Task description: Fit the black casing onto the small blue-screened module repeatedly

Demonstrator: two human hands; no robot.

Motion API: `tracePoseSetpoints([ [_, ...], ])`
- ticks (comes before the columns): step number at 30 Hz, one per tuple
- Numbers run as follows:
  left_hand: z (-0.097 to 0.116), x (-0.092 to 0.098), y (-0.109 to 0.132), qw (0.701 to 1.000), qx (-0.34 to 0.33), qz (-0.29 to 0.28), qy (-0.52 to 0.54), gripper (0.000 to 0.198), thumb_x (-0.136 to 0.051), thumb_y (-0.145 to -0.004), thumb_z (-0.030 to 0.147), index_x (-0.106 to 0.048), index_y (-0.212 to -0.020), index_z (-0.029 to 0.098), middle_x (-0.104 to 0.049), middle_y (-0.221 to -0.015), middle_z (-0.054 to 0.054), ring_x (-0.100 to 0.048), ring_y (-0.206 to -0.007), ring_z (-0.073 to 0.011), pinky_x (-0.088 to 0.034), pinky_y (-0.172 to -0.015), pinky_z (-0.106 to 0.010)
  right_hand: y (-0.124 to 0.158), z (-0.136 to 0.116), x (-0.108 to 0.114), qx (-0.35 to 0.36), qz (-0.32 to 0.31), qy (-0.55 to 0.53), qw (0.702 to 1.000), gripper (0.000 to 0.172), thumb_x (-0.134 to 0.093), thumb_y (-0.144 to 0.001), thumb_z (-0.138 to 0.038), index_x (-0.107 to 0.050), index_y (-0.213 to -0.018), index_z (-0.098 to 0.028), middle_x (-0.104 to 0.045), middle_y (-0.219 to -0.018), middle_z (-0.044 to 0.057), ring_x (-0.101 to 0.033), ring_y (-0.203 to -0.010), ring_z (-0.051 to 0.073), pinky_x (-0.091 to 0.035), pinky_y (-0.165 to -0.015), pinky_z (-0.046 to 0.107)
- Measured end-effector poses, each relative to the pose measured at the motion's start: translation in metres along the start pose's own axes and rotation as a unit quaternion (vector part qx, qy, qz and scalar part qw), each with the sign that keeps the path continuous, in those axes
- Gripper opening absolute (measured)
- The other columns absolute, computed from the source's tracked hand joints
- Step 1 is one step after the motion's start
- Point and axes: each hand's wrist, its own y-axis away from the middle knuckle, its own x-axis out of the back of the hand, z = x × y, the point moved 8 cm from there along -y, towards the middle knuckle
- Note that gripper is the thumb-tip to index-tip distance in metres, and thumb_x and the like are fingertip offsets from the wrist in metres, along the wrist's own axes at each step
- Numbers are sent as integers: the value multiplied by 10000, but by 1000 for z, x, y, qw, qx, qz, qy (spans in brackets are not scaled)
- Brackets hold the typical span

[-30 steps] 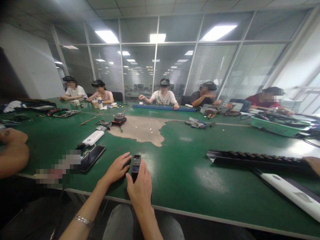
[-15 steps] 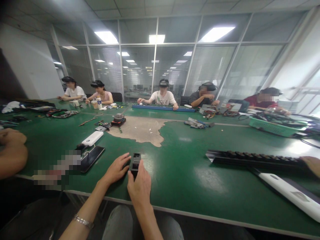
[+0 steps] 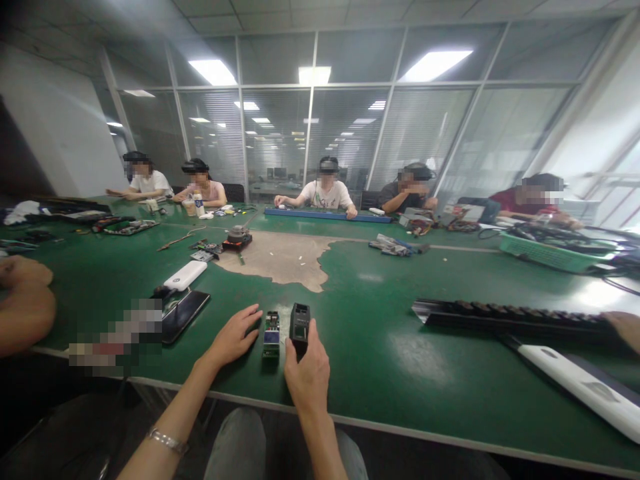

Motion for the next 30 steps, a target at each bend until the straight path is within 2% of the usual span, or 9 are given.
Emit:
tracePoseSetpoints([
  [12,2,1,-1,1000,1,-7,-15,397,-520,-890,274,-567,-1278,208,-466,-1421,-111,-440,-1306,-246,-348,-1107,-437,12,10,-11,31,-14,30,999,664,-506,-853,-380,-353,-1422,-72,-535,-1330,187,-527,-1200,293,-417,-1010,442],
  [17,5,3,-1,1000,1,-19,-13,381,-534,-892,320,-586,-1258,228,-458,-1428,-104,-441,-1304,-256,-348,-1101,-443,14,9,-8,53,8,28,998,677,-547,-827,-385,-368,-1408,-87,-502,-1368,174,-485,-1239,292,-394,-1037,457],
  [24,12,7,-1,1000,-10,-24,-13,394,-532,-901,369,-573,-1275,252,-455,-1427,-103,-442,-1298,-269,-348,-1091,-459,14,3,-3,88,16,20,996,734,-564,-797,-334,-300,-1446,-116,-444,-1423,156,-419,-1297,294,-365,-1060,484],
  [30,16,7,-2,999,-20,-37,-27,414,-531,-905,371,-543,-1307,270,-432,-1445,-97,-432,-1300,-271,-320,-1104,-469,14,4,-7,87,11,42,995,721,-549,-803,-327,-312,-1439,-84,-483,-1383,173,-461,-1253,300,-381,-1045,481],
])
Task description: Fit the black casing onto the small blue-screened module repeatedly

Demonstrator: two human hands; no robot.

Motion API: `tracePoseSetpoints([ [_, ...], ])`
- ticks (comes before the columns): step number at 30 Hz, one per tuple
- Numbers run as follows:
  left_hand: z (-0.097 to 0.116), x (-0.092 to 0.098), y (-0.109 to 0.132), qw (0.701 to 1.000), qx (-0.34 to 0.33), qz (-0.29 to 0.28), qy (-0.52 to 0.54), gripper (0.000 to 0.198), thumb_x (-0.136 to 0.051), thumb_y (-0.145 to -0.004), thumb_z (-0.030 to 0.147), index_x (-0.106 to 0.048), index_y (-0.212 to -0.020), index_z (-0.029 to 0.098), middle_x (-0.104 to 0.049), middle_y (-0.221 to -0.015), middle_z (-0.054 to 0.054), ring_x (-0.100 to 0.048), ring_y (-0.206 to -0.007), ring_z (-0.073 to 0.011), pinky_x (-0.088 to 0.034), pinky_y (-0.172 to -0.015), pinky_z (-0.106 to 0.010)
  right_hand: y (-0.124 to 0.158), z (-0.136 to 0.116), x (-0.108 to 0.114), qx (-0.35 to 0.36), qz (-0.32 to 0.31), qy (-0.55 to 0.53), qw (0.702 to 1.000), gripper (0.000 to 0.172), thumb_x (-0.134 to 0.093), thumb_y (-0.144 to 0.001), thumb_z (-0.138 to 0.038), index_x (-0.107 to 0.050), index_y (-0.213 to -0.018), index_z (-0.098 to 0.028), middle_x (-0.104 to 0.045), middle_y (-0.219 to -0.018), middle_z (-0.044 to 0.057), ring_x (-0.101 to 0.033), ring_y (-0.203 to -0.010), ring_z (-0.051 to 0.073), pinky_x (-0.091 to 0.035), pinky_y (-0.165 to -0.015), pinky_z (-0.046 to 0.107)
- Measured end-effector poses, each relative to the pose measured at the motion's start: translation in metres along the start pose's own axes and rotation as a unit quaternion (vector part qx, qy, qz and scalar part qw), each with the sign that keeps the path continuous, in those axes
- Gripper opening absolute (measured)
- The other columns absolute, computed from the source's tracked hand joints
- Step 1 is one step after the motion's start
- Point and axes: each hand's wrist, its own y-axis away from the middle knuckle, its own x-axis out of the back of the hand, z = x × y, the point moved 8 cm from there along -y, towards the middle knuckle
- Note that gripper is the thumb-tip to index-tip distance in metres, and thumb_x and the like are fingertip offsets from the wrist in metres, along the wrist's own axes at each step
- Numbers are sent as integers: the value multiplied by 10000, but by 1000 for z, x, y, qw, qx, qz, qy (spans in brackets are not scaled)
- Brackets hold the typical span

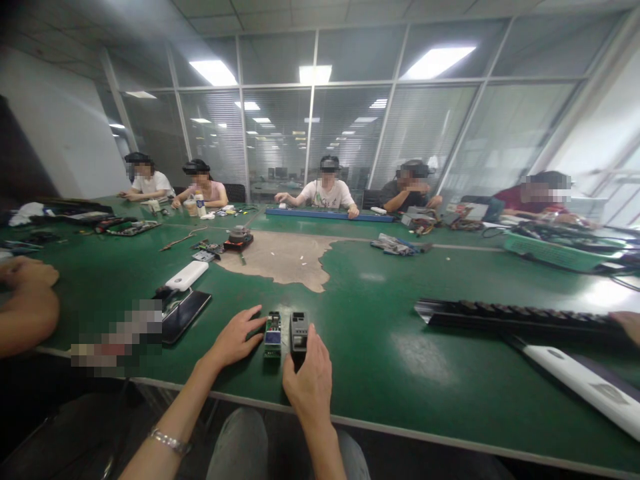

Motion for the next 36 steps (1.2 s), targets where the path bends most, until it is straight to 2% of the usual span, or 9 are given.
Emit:
tracePoseSetpoints([
  [11,-2,-4,-1,1000,-8,-9,-21,438,-489,-927,387,-500,-1344,253,-428,-1449,-102,-412,-1315,-269,-310,-1109,-470,3,3,-3,-1,3,1,1000,662,-520,-849,-349,-337,-1433,-96,-518,-1349,168,-491,-1212,302,-404,-1016,471],
  [17,-10,-6,1,1000,12,7,-2,435,-476,-930,402,-512,-1332,241,-441,-1445,-91,-420,-1319,-255,-314,-1117,-453,1,7,10,-84,27,-59,994,674,-483,-878,-444,-320,-1449,-125,-487,-1383,173,-489,-1240,296,-402,-1011,465],
  [20,-10,-5,1,1000,13,17,13,411,-482,-928,397,-531,-1311,257,-455,-1435,-84,-430,-1313,-254,-326,-1110,-456,-4,-2,19,-105,25,-96,989,681,-486,-877,-461,-310,-1457,-153,-473,-1405,151,-481,-1263,278,-398,-1027,443],
  [24,-10,-5,2,1000,15,20,15,406,-511,-912,366,-545,-1297,240,-444,-1442,-93,-424,-1317,-261,-330,-1110,-464,-11,-32,23,-52,12,-130,990,653,-494,-882,-424,-313,-1455,-168,-453,-1428,121,-442,-1303,240,-364,-1070,409],
  [28,-13,-6,2,999,18,31,23,400,-483,-911,266,-538,-1303,207,-447,-1438,-106,-425,-1320,-240,-348,-1107,-442,-13,-57,14,-6,1,-122,993,613,-482,-890,-377,-344,-1437,-139,-469,-1411,142,-456,-1290,243,-382,-1057,415],
  [32,-16,-5,2,998,18,49,35,405,-475,-892,199,-548,-1289,211,-463,-1425,-102,-435,-1314,-228,-362,-1102,-437,-12,-65,-1,9,-10,-93,996,600,-469,-889,-348,-358,-1426,-106,-499,-1377,171,-500,-1245,263,-421,-1016,437],
  [36,-17,-5,3,998,24,44,41,410,-521,-880,245,-549,-1288,211,-463,-1424,-105,-434,-1315,-242,-361,-1103,-444,-13,-66,-10,21,-15,-64,998,609,-475,-882,-345,-358,-1425,-97,-503,-1371,178,-511,-1232,276,-428,-1003,453],
])
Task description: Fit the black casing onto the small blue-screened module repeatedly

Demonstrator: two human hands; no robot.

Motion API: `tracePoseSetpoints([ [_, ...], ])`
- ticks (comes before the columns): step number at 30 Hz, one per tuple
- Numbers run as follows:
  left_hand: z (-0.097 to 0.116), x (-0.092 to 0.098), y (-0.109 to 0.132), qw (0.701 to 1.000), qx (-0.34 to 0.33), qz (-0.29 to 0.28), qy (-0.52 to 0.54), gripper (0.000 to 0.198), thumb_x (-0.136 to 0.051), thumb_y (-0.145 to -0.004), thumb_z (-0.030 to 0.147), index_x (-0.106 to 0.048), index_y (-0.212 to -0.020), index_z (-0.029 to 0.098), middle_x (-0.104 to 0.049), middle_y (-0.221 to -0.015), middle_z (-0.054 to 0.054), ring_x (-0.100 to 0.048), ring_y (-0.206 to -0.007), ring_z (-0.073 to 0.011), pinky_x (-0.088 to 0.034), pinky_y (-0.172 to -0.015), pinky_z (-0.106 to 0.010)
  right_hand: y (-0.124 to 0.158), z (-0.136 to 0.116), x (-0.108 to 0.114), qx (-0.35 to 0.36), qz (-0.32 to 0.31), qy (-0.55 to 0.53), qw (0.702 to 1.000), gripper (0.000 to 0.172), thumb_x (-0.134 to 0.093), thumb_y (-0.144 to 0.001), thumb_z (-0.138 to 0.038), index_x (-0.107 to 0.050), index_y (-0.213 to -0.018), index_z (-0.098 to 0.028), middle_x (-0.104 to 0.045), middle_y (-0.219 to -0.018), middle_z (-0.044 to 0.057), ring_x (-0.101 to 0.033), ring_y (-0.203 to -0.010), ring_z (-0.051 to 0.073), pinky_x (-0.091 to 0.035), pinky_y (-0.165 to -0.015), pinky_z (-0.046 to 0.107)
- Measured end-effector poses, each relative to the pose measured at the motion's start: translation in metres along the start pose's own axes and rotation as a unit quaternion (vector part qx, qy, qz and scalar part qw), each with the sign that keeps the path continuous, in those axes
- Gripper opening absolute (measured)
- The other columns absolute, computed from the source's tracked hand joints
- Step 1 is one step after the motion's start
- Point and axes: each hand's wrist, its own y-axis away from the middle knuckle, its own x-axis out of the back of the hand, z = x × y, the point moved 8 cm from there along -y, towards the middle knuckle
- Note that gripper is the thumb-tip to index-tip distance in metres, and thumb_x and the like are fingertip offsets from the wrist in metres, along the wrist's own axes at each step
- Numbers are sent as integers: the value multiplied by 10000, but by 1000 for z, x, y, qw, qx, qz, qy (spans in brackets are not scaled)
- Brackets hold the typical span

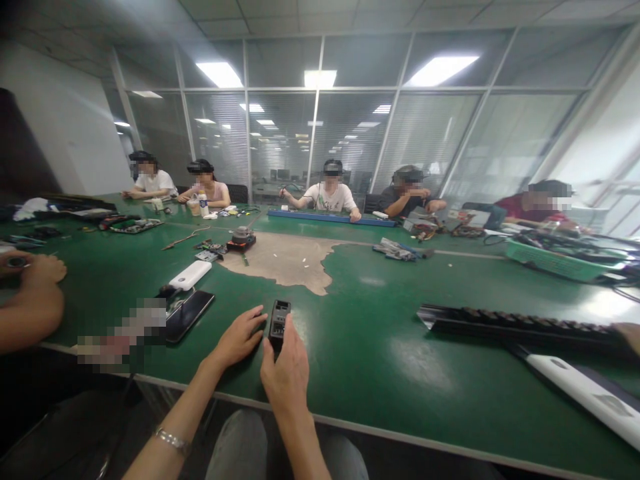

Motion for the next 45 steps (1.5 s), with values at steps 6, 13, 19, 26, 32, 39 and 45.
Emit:
tracePoseSetpoints([
  [6,0,0,0,1000,-1,-4,-7,405,-510,-899,276,-542,-1297,204,-458,-1426,-111,-430,-1317,-245,-352,-1108,-440,2,2,-6,-2,-14,27,1000,614,-480,-884,-355,-363,-1417,-75,-509,-1365,178,-521,-1216,276,-433,-999,432],
  [13,2,-1,-3,1000,1,-16,-9,408,-513,-898,279,-541,-1301,215,-450,-1433,-106,-428,-1317,-248,-360,-1099,-437,14,10,-14,-2,-35,42,999,595,-482,-880,-320,-365,-1415,-87,-520,-1357,161,-525,-1202,273,-432,-998,427],
  [19,4,-2,-4,999,-1,-28,-22,414,-512,-897,276,-540,-1304,207,-444,-1438,-109,-426,-1316,-253,-353,-1103,-438,18,14,-10,9,-38,22,999,672,-526,-856,-341,-302,-1450,-121,-489,-1386,155,-505,-1227,271,-428,-1007,437],
  [26,7,-1,-4,999,-1,-27,-31,411,-517,-892,253,-549,-1298,198,-444,-1437,-115,-421,-1319,-251,-340,-1112,-433,-2,13,-7,79,-53,-31,995,778,-584,-798,-289,-234,-1479,-153,-397,-1464,135,-375,-1345,264,-357,-1084,449],
  [32,7,-3,-3,999,-4,-24,-34,401,-520,-886,241,-560,-1283,201,-452,-1430,-116,-431,-1312,-251,-357,-1100,-437,9,26,-23,54,-63,6,997,728,-519,-864,-328,-197,-1488,-137,-439,-1430,159,-458,-1280,291,-380,-1040,500],
  [39,7,-4,-4,999,-4,-25,-42,387,-514,-891,246,-572,-1270,198,-451,-1430,-115,-436,-1309,-246,-351,-1105,-423,14,28,-22,14,-33,22,999,747,-511,-879,-393,-190,-1487,-103,-409,-1445,189,-468,-1268,305,-390,-1026,486],
  [45,7,-2,-4,999,0,-28,-37,394,-514,-895,261,-571,-1279,197,-448,-1434,-118,-429,-1314,-252,-338,-1112,-434,17,35,-18,-5,-36,20,999,833,-580,-827,-450,-213,-1476,-81,-413,-1440,192,-440,-1287,313,-374,-1045,473],
])
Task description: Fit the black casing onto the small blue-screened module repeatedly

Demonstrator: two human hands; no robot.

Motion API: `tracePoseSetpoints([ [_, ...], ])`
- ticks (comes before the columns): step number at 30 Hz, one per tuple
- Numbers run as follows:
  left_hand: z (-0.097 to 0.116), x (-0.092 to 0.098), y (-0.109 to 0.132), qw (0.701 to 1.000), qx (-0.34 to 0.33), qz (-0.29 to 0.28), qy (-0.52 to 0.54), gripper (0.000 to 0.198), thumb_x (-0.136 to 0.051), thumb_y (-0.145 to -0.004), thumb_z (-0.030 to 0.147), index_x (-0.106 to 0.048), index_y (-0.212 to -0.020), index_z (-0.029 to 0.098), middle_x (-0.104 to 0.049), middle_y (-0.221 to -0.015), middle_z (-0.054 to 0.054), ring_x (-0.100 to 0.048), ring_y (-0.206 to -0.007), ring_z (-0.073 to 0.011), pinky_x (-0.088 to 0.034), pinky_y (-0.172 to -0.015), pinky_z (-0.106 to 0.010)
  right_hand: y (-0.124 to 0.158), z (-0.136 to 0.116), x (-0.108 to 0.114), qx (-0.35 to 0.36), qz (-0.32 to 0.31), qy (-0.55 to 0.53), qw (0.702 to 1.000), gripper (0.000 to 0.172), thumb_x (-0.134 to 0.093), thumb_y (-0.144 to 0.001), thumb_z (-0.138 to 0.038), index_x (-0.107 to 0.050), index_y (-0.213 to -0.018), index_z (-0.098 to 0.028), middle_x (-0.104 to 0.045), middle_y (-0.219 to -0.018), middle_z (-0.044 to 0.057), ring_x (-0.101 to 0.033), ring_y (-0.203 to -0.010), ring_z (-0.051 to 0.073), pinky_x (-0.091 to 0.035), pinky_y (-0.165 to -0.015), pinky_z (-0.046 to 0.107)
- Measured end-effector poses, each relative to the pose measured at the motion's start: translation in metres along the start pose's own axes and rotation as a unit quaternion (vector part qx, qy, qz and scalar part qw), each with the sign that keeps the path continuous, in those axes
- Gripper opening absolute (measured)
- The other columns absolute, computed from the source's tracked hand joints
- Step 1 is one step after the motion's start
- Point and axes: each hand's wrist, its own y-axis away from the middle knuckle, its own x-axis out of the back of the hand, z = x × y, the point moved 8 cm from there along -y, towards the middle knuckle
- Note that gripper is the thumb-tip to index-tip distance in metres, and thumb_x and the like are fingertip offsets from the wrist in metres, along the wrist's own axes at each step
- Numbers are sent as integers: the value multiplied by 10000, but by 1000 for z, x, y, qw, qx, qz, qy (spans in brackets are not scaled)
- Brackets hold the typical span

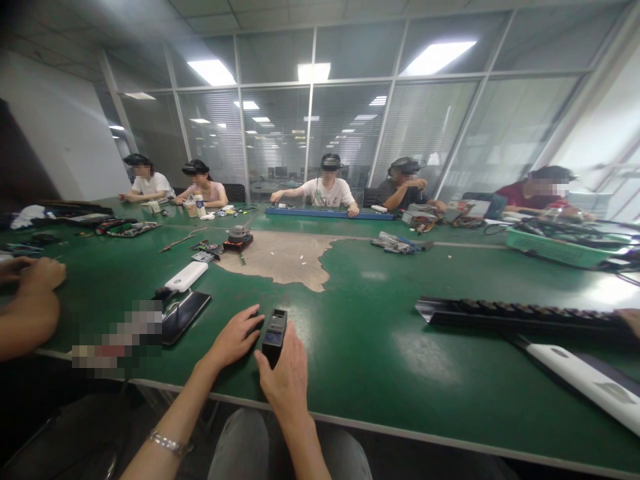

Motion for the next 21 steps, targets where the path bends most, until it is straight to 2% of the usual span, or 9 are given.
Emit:
tracePoseSetpoints([
  [6,-4,-2,-1,1000,4,-2,2,405,-521,-890,273,-570,-1285,200,-448,-1435,-116,-424,-1319,-250,-334,-1114,-436,0,-2,0,7,4,14,1000,847,-566,-830,-472,-193,-1482,-82,-386,-1461,184,-424,-1298,305,-369,-1045,464],
  [12,-5,-1,-1,1000,2,2,2,394,-524,-891,283,-579,-1273,204,-458,-1427,-113,-431,-1313,-249,-342,-1108,-430,-3,2,-4,-56,-9,29,998,831,-585,-790,-547,-352,-1414,-50,-511,-1352,195,-465,-1250,326,-358,-1047,446],
  [15,-4,0,0,1000,2,7,0,388,-521,-893,281,-585,-1267,200,-461,-1425,-113,-437,-1308,-247,-342,-1109,-420,-4,1,-2,-76,-11,24,997,765,-560,-809,-542,-405,-1380,-57,-537,-1324,189,-480,-1236,312,-362,-1042,431],
  [21,-3,2,3,1000,6,14,10,375,-528,-889,285,-602,-1248,203,-477,-1413,-109,-449,-1298,-247,-359,-1099,-420,-6,-7,1,-48,-12,4,999,599,-548,-835,-473,-499,-1291,-88,-592,-1243,186,-529,-1174,296,-375,-1012,431],
])
